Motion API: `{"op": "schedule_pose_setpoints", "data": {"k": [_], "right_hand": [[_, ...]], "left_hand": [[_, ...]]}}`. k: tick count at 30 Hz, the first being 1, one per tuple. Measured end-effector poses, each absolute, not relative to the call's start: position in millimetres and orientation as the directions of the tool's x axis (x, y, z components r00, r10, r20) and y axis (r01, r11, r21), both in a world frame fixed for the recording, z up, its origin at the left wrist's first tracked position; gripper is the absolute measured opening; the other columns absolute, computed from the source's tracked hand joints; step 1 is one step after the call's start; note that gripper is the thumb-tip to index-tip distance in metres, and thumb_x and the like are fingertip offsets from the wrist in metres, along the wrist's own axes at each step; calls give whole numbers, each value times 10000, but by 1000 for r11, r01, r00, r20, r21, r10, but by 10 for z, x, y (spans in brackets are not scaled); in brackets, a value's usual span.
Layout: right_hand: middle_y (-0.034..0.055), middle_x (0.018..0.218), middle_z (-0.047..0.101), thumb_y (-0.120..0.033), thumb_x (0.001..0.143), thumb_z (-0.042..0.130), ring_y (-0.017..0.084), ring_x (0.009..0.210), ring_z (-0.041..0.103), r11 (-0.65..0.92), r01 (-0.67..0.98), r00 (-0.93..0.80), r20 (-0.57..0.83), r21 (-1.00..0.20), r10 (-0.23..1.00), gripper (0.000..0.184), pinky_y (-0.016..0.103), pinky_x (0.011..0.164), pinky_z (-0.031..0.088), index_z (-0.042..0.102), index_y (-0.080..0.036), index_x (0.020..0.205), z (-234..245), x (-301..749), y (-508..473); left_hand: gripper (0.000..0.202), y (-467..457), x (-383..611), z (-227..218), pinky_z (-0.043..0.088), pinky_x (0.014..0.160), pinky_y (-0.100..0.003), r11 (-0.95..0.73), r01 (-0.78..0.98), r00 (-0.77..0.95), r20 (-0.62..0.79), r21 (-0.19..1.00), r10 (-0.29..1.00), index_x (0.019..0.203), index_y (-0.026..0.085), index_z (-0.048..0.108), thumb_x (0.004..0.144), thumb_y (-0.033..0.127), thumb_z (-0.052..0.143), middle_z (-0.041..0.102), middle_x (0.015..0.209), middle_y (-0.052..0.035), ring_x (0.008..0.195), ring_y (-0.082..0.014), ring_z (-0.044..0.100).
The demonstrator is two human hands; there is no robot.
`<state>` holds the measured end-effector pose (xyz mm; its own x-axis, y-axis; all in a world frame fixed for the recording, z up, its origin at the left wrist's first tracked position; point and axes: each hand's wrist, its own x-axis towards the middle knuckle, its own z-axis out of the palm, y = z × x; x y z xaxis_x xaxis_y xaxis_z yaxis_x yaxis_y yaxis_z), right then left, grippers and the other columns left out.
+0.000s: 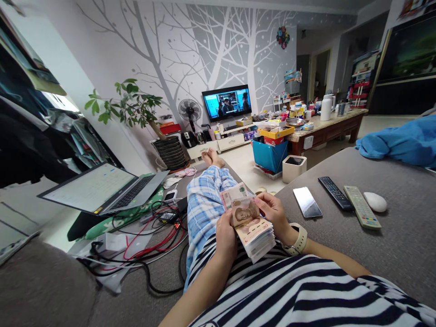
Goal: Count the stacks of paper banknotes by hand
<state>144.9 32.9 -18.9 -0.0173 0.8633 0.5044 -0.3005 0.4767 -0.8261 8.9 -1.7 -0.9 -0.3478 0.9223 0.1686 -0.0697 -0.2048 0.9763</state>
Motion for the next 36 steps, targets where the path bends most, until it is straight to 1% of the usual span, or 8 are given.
{"op": "schedule_pose_setpoints", "data": {"k": [10,14,20,23,25,27,32,36], "right_hand": [[-45,565,461,-481,852,635,112,524,364,462,-307,-16,490,-832,872,341,260,507,309,561,-198,675,-171,1445,321],[-44,567,467,-474,851,638,111,524,367,466,-312,-15,495,-828,869,336,258,507,312,567,-196,677,-159,1444,314],[-44,557,459,-462,863,632,109,516,362,479,-319,-11,509,-817,861,342,262,508,304,560,-197,660,-161,1448,317],[-38,532,468,-493,889,588,110,490,379,477,-347,-9,511,-808,859,372,267,500,309,580,-196,664,-174,1446,324],[-35,508,482,-513,903,558,113,469,401,469,-372,-17,511,-801,859,382,271,502,326,606,-195,696,-182,1442,329],[-37,495,494,-511,894,576,115,463,420,464,-375,-25,509,-803,861,366,271,508,340,610,-195,712,-188,1438,337],[-44,580,508,-443,785,735,107,528,421,457,-318,-3,483,-831,876,320,248,506,320,547,-200,697,-204,1431,370],[-46,615,488,-428,766,748,113,569,401,452,-313,14,471,-835,882,312,250,522,314,538,-203,715,-229,1426,404]], "left_hand": [[200,-22,63,19,516,758,-364,-218,-17,-344,199,976,918,676,144,758,724,286,626,742,744,-101,801,-276,642],[210,-12,54,13,516,734,-370,-199,-58,-338,168,978,926,651,138,746,718,304,636,728,696,-104,775,-279,644],[153,13,26,-18,512,756,-350,-213,-37,-327,189,976,926,651,154,743,705,246,632,736,740,-94,820,-277,646],[150,35,45,-50,515,752,-340,-212,-142,-348,152,967,925,617,163,712,706,266,649,724,712,-74,786,-259,650],[221,48,72,-62,530,730,-355,-220,-206,-365,134,953,921,665,155,705,744,335,605,733,734,-67,748,-250,664],[215,54,95,-61,544,740,-361,-211,-283,-346,106,935,932,685,139,705,717,340,635,745,763,-74,756,-252,681],[162,51,124,-29,564,809,-365,-204,-388,-306,83,899,948,680,141,702,662,301,692,762,789,-75,851,-270,712],[182,73,168,-26,555,891,-424,-161,-493,-276,22,855,961,785,142,729,644,251,691,766,789,-83,984,-319,707]]}}
